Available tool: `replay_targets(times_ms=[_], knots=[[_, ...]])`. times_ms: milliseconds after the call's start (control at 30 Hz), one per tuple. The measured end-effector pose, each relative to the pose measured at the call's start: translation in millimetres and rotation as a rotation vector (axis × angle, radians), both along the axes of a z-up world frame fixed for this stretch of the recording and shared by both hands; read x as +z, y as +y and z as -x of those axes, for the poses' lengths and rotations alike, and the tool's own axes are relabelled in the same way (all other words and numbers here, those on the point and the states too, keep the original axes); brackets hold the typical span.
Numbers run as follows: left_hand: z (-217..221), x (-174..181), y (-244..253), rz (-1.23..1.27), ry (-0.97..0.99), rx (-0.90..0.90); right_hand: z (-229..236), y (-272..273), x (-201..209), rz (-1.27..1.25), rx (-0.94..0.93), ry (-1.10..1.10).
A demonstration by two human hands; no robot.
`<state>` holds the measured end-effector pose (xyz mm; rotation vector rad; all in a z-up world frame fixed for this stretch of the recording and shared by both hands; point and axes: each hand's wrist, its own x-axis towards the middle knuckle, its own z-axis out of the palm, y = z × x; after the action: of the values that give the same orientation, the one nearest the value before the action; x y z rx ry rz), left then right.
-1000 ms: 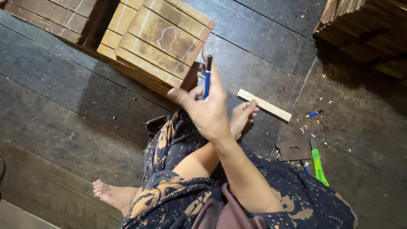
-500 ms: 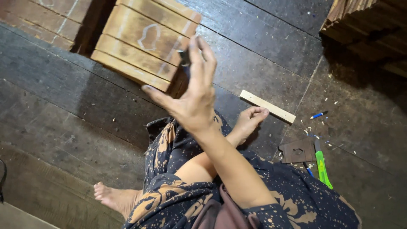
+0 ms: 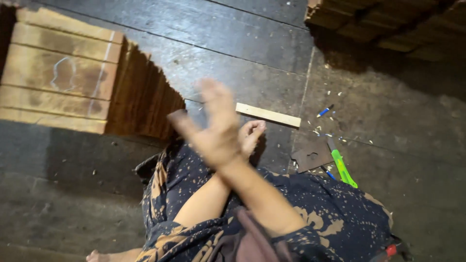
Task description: Tracing a specific shape onto small wooden blocks using a pen and a wooden guide for consistency.
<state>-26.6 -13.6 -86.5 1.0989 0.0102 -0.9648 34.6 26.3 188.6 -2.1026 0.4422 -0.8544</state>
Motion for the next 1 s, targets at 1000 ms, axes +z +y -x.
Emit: replay_targets(times_ms=[1000], knots=[[-21,68,3,-0.366,-0.145,-0.243,-5,-446,-31,0.349,-0.976,0.323]])
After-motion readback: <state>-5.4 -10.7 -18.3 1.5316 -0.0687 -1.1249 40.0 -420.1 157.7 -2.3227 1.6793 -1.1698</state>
